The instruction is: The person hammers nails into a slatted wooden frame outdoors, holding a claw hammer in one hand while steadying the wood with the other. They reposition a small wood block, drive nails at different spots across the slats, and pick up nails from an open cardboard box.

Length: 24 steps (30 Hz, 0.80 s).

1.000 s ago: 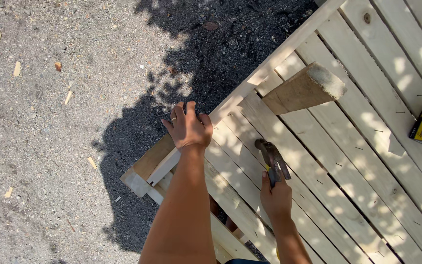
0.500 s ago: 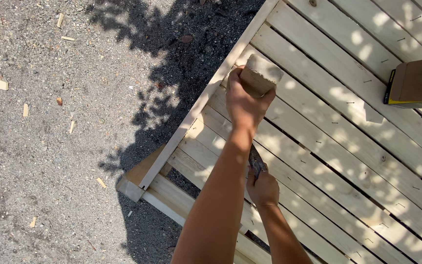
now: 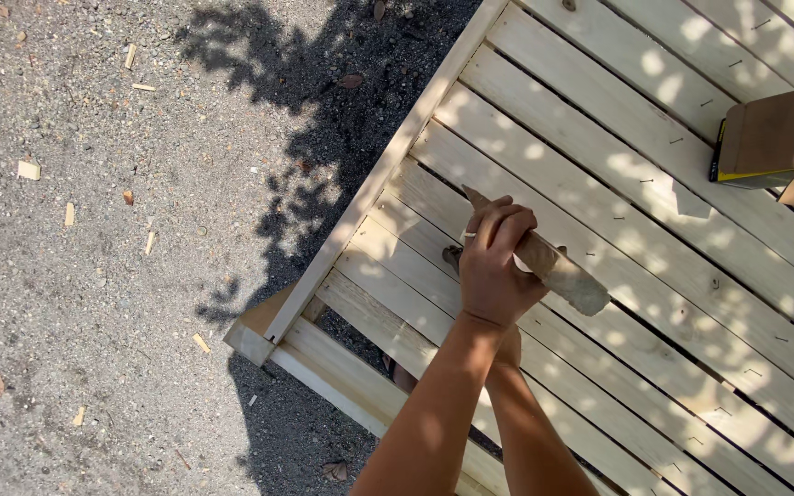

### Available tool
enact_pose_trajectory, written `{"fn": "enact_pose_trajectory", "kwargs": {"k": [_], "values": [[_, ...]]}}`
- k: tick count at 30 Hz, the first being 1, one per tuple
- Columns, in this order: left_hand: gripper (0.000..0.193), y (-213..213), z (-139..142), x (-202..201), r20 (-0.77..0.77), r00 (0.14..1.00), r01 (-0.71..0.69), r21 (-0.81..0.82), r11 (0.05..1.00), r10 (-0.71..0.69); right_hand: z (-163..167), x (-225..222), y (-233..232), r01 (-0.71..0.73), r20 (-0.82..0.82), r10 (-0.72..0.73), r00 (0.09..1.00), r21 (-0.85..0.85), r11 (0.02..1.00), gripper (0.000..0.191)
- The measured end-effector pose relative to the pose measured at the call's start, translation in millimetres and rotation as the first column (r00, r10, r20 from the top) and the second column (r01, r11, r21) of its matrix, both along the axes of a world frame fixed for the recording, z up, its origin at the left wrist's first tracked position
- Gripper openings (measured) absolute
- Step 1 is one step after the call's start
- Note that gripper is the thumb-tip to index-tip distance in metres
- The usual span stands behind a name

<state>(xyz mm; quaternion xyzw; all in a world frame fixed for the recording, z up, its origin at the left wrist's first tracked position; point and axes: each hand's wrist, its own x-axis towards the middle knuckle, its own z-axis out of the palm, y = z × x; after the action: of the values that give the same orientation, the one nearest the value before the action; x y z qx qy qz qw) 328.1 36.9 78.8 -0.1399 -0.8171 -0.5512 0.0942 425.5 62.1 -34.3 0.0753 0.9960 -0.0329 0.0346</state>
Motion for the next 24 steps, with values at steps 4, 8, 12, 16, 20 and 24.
{"fn": "enact_pose_trajectory", "kwargs": {"k": [4, 8, 12, 16, 20, 24], "values": [[0.041, -52.8, -33.7, 31.8, 0.100, 0.995, -0.016, -0.056, 0.998, 0.021, 1.3, 27.9, 8.1, -0.082, -0.286, -0.076, 0.955, -0.505, 0.859, 0.054], [0.056, -74.1, -55.3, 62.9, 0.112, 0.993, -0.071, 0.232, 0.970, 0.046, 21.1, 90.2, 19.4, 0.573, 0.498, -0.343, 0.796, -0.442, 0.690, 0.039], [0.062, -80.3, -67.3, 85.0, 0.134, 0.978, -0.193, 0.263, 0.945, 0.163, 39.2, 146.6, 40.3, 0.648, 0.453, -0.464, 0.762, -0.509, 0.567, 0.037], [0.063, -82.0, -71.0, 93.3, 0.226, 0.960, -0.232, 0.309, 0.922, 0.165, 39.6, 186.6, 65.3, 0.753, 0.488, -0.574, 0.657, -0.462, 0.468, 0.038], [0.061, -69.2, -63.0, 83.7, 0.152, 0.982, -0.145, 0.225, 0.963, 0.112, 44.6, 197.4, 85.3, 0.778, 0.487, -0.637, 0.597, -0.546, 0.312, 0.037], [0.059, -36.1, -45.5, 64.0, 0.067, 0.984, -0.162, -0.077, 0.984, 0.167, 99.2, 186.1, 84.7, 0.619, 0.450, -0.668, 0.593, -0.785, 0.020, 0.030]]}}
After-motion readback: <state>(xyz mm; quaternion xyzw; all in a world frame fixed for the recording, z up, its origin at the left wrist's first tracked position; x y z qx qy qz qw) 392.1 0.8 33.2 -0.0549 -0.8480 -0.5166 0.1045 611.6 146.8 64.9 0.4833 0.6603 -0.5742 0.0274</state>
